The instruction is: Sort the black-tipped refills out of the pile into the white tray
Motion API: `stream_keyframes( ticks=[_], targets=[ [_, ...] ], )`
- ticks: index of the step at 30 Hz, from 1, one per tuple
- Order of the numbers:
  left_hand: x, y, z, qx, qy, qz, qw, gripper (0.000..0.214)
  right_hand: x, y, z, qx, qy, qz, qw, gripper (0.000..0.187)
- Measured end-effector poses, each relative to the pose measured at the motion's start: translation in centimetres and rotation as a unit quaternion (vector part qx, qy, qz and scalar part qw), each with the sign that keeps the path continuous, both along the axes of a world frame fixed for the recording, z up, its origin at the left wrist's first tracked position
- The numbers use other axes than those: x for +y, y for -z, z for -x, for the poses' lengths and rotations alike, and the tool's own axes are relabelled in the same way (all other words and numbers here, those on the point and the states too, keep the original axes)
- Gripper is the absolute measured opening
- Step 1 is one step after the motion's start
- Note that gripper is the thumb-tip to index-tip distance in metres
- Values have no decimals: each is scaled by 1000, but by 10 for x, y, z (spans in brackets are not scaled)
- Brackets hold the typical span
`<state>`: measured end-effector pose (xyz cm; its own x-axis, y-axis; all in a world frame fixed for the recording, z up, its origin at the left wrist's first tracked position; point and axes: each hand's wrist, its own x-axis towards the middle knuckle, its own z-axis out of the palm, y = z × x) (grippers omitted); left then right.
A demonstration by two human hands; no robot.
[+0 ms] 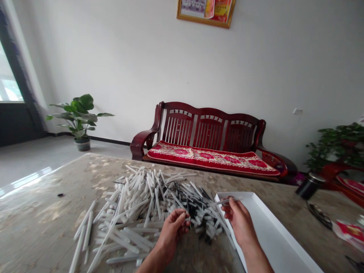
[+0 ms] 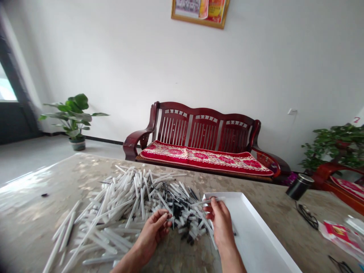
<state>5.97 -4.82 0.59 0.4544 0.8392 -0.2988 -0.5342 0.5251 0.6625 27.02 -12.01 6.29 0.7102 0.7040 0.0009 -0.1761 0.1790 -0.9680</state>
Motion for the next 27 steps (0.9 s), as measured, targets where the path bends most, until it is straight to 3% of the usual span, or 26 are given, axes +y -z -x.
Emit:
stream_keyframes(
  ticks=[3, 5, 8, 14, 18, 21, 24, 27],
  targets=[
    [0, 0, 0, 1, -4, 0, 1000, 52, -8, -6, -34, -49, 13, 32, 998, 56],
    [0, -1, 1, 6, -8, 3, 1000, 52, -11, -4, -58, -141, 11, 105, 984, 55],
    [0, -2, 2, 15, -13, 3, 1000, 51, -11, 3, -91, -315, -19, 267, 911, 44],
    [1, -2, 3, 29, -28, -8, 999, 49, -6, 16, -129, -460, -23, 407, 789, 25],
    [3, -1, 3, 48, -40, -35, 997, 47, -4, 21, -140, -527, -36, 474, 705, 17],
    [4, 1, 3, 59, -58, -50, 995, 48, -1, 23, -146, -554, -48, 503, 662, 15],
    [5, 2, 4, 62, -67, -58, 994, 49, 4, 24, -150, -569, -57, 516, 639, 16],
    [4, 1, 5, 66, -70, -65, 993, 48, 8, 26, -152, -574, -60, 517, 632, 20]
  ],
)
